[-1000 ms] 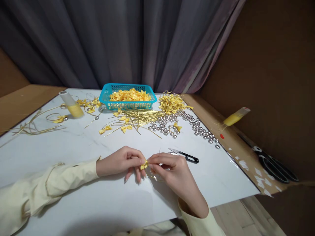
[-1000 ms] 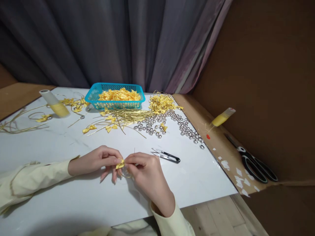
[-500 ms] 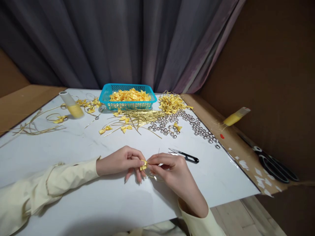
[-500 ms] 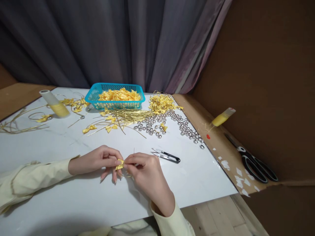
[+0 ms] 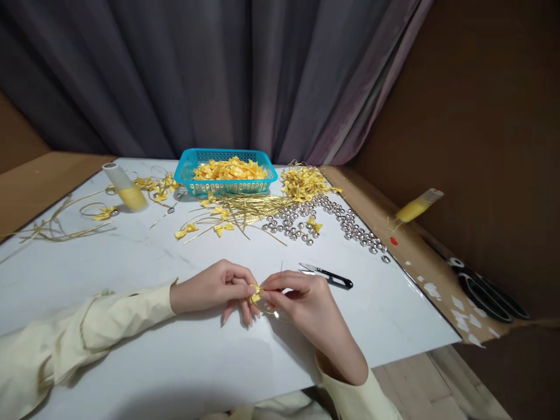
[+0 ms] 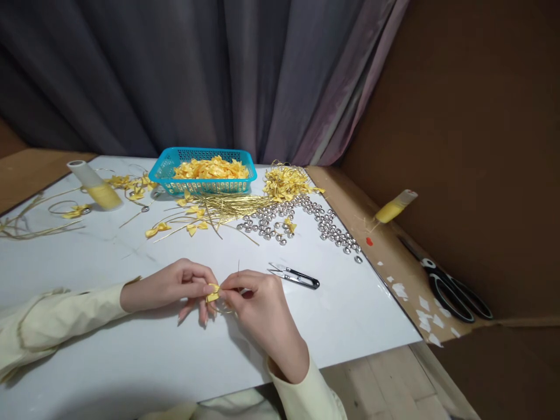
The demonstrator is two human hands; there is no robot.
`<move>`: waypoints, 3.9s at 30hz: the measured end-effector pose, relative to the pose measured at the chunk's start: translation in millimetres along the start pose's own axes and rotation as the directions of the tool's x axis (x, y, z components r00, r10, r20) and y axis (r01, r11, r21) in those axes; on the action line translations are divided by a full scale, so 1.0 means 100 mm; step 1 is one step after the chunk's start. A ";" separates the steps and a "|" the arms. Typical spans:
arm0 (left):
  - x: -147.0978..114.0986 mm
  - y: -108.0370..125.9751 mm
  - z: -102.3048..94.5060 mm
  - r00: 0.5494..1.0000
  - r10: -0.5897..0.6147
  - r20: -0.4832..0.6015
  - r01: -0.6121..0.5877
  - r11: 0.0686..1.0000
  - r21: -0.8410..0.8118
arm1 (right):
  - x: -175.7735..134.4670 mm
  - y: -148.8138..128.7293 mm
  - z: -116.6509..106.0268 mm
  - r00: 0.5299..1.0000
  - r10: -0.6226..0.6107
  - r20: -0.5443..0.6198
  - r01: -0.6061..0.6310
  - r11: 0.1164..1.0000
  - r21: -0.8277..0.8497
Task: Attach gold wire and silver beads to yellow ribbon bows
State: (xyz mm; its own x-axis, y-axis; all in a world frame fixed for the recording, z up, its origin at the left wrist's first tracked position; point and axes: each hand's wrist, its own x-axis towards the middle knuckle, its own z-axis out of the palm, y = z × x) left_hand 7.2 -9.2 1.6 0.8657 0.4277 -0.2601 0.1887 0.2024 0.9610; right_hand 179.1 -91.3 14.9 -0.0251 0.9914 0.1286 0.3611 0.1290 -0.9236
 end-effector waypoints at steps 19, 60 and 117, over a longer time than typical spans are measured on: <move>0.00 -0.01 0.02 1.000 0.018 -0.021 -0.017 0.999 0.047 | 0.02 0.00 0.02 1.000 -0.009 -0.030 0.007 0.999 -0.046; 0.03 0.03 -0.03 0.997 -0.073 0.011 0.074 0.996 -0.047 | -0.04 0.05 -0.09 0.969 -0.248 -0.005 0.241 0.947 -0.213; 0.03 0.06 -0.02 0.996 -0.089 0.031 0.091 0.995 -0.050 | -0.04 0.07 -0.01 0.967 -0.239 0.083 0.251 0.950 -0.187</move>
State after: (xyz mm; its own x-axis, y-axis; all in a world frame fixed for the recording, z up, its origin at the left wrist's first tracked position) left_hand 9.8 -5.1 6.1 0.8592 0.3808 -0.3417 0.2430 0.2840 0.9275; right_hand 182.3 -94.0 8.2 -0.1882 0.9302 0.3150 0.5108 0.3667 -0.7776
